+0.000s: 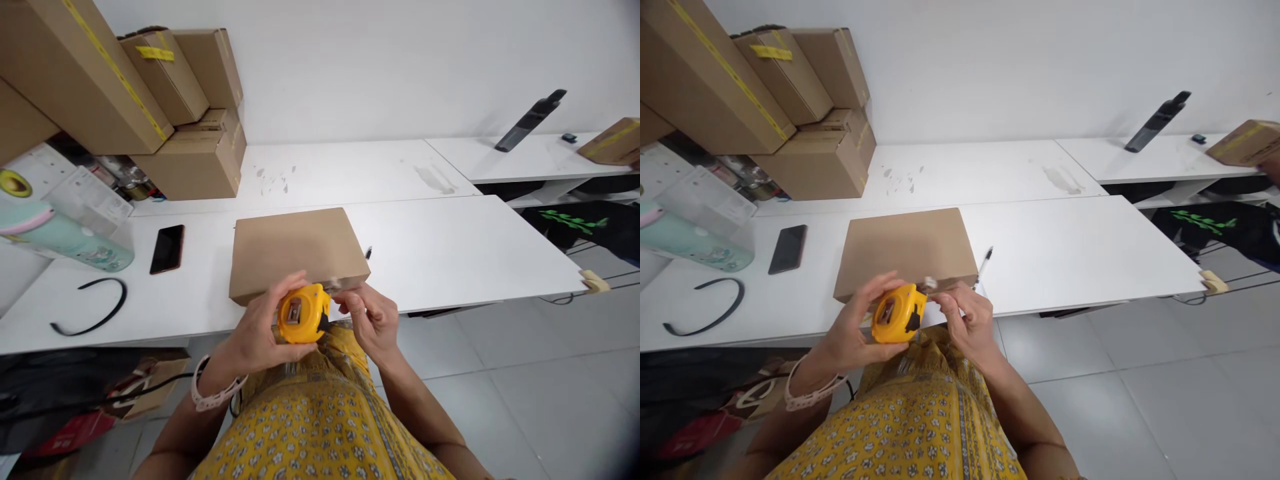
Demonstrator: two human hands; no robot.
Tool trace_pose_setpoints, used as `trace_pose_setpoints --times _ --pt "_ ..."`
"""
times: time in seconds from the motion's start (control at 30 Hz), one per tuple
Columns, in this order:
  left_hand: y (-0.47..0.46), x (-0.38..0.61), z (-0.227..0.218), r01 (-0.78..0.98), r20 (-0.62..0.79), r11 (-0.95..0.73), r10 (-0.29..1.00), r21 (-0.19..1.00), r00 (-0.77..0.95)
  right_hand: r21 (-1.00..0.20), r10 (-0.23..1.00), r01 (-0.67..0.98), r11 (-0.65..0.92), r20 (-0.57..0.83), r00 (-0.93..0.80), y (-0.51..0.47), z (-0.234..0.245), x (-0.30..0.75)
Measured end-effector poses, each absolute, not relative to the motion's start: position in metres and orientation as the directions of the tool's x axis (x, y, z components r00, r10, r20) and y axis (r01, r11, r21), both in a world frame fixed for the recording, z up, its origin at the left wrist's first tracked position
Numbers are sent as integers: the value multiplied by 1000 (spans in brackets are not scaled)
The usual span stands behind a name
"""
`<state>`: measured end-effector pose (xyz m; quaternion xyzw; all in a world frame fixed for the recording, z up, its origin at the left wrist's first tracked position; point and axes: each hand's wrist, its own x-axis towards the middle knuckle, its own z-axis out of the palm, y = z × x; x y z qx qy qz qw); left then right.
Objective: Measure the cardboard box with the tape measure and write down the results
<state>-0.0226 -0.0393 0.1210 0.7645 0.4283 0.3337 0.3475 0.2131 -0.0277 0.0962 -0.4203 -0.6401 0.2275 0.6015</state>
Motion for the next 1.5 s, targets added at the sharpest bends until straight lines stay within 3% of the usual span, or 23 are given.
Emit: trace_pose_setpoints --times 0.1,0.23,0.33,0.5,0.73,1.07,1.17,1.27,1.37,1.43,1.5 --pt "-23 -23 125 506 367 -501 864 702 345 -717 762 368 592 647 35 -26 90 202" --pt "8 -28 128 662 543 -593 777 458 320 -625 761 527 575 646 -64 -22 45 205" --pt "23 -30 121 748 546 -583 757 316 359 -518 794 663 540 576 -197 -24 -2 209" --pt "23 -26 105 794 472 -570 770 210 429 -408 839 772 487 464 -284 -34 -50 212" --pt "66 -3 103 840 435 -510 809 185 395 -430 881 801 416 410 -237 -38 -60 207" --pt "187 29 95 766 396 -604 774 222 495 -458 907 802 382 354 -230 -39 -55 204" --pt "172 34 97 772 452 -593 767 228 456 -496 880 758 423 424 -214 -38 -46 210" --pt "122 38 79 776 585 -575 733 259 347 -575 864 742 344 503 -10 -21 -29 237" --pt "60 37 36 766 602 -546 751 338 270 -595 891 801 -57 331 310 16 -13 276" --pt "25 31 6 795 470 -475 838 376 279 -501 941 835 -229 106 321 42 -6 295" --pt "2 21 -18 838 285 -395 910 376 301 -393 970 890 -231 -27 240 60 -2 303"
